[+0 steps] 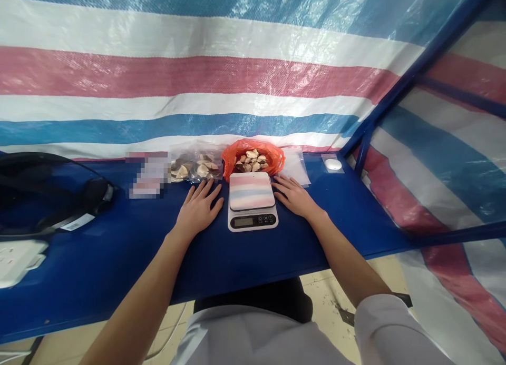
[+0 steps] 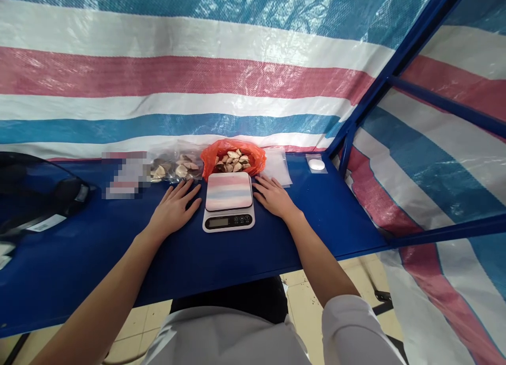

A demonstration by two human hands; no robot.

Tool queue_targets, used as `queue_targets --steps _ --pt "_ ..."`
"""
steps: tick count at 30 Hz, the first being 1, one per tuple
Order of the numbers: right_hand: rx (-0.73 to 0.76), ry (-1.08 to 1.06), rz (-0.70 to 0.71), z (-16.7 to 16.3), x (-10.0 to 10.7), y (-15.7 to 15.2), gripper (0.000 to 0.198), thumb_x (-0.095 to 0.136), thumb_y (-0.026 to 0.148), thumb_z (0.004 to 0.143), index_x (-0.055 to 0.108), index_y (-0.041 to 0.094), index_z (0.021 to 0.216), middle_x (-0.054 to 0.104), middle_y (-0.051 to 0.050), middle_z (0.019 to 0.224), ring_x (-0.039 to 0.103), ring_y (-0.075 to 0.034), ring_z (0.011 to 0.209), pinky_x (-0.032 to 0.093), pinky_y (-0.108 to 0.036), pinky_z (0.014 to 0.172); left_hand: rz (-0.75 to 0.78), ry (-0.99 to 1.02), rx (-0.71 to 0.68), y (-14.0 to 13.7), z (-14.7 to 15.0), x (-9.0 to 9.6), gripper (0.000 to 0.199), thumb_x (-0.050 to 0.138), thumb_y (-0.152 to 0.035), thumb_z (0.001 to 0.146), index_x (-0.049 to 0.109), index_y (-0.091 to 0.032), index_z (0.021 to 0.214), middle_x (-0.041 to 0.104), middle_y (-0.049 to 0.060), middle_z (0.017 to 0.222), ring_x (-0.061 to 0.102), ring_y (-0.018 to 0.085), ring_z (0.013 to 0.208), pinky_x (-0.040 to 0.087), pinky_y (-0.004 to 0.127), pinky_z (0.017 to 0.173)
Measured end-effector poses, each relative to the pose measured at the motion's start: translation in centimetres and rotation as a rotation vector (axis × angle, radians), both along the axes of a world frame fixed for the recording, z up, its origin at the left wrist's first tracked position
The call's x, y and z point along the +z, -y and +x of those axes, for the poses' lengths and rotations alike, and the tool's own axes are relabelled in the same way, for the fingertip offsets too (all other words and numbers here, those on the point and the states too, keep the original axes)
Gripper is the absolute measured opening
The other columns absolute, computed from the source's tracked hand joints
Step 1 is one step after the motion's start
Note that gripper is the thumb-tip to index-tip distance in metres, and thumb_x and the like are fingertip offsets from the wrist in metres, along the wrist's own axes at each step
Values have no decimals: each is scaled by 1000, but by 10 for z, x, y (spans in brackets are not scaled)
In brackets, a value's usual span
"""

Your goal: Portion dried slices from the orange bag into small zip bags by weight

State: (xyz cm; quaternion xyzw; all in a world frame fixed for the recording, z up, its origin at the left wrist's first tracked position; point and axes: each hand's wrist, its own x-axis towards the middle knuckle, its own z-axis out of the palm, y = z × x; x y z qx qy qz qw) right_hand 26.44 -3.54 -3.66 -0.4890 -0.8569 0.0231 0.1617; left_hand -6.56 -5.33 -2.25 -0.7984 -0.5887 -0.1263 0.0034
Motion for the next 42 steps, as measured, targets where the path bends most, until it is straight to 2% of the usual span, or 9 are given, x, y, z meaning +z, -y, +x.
queue_targets --steps 15,21,27,31,36,42 --pt "-7 -33 6 -2 -1 0 41 44 34 104 61 22 139 50 -10 155 41 -29 148 35 -54 122 57 36 -18 -2 -2 -6 51 44 -39 99 58 -18 144 48 14 156 41 36 147 32 57 121" --pt "23 -130 34 1 -2 -2 38 50 32 102 64 22 136 54 -10 151 43 -30 146 38 -54 121 157 108 -53 -2 -2 -5 47 45 -38 98 68 -13 131 58 18 145 52 37 138 39 56 117" --pt "64 -330 72 7 4 -3 37 50 32 101 66 24 134 60 -7 146 47 -27 145 44 -49 118 384 217 -109 -5 2 11 36 49 -36 99 74 -17 115 73 13 125 66 29 122 54 43 104" --pt "31 -342 99 10 5 -6 34 52 31 100 69 26 130 64 -6 141 51 -27 141 46 -50 117 453 196 -150 -20 -2 27 30 51 -31 97 73 -19 114 75 12 120 67 28 118 52 44 105" --pt "18 -246 80 10 2 -10 35 53 30 99 68 24 130 63 -8 143 50 -29 142 45 -51 117 344 64 -150 -45 -11 42 37 48 -27 95 68 -19 125 68 13 132 60 31 128 43 49 113" --pt "33 -184 57 8 1 -11 36 50 31 101 68 24 132 61 -9 144 49 -29 143 43 -52 118 135 -50 -141 -62 -9 45 51 47 -22 88 61 -19 137 52 16 152 42 38 144 40 57 114"
